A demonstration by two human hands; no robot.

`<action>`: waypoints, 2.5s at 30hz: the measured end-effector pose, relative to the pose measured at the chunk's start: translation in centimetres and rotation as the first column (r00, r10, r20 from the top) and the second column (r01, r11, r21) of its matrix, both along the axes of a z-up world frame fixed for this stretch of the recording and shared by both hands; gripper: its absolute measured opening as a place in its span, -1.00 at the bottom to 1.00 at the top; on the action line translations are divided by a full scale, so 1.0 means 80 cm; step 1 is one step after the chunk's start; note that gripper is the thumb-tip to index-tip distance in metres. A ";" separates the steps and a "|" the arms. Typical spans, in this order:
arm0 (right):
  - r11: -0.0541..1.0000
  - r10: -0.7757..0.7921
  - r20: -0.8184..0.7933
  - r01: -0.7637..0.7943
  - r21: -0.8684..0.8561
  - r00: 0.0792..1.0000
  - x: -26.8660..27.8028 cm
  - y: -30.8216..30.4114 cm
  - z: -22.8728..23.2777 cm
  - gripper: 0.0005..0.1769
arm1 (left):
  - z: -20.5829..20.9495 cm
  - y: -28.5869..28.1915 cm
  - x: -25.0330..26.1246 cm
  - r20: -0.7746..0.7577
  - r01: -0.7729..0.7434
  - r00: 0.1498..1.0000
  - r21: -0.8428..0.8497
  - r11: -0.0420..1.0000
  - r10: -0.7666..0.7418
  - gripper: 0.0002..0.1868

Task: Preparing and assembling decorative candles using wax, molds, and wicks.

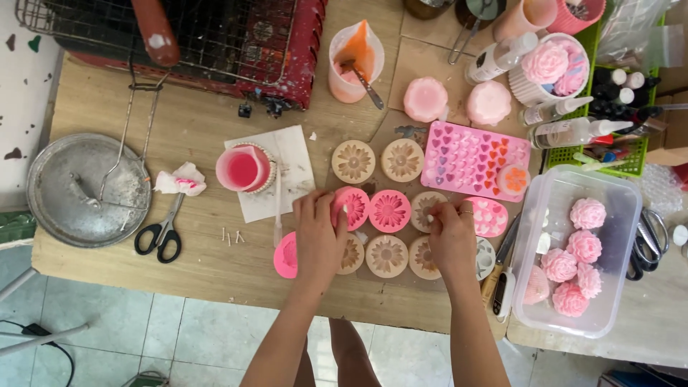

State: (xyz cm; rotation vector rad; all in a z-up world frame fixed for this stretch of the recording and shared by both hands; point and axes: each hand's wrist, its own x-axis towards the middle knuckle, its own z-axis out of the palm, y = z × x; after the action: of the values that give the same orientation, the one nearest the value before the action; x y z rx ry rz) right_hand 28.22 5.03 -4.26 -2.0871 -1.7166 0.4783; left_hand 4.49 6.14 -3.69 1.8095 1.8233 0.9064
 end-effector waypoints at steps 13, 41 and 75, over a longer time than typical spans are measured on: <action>0.998 -0.070 -0.749 0.051 -0.048 0.658 -0.139 -0.004 0.040 -0.78 | -0.019 -0.008 -0.008 0.865 -0.002 0.201 -0.469 0.883 0.460 -0.25; 0.993 -0.038 -0.313 0.070 0.091 0.949 -0.166 0.005 0.019 -0.58 | -0.006 -0.016 0.020 0.856 -0.068 0.141 -0.494 0.867 0.498 -0.19; 0.987 -0.115 -0.491 0.043 -0.156 0.864 -0.232 -0.086 0.052 -0.73 | -0.025 -0.094 -0.163 -0.085 -0.523 0.851 -0.050 0.851 0.518 -0.86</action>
State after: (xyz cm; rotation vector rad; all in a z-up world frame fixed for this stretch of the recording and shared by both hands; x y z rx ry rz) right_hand 9.70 -1.87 -0.11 -1.8891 -1.3172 1.0373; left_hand -8.55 -1.35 -5.67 1.3244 2.4197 0.9502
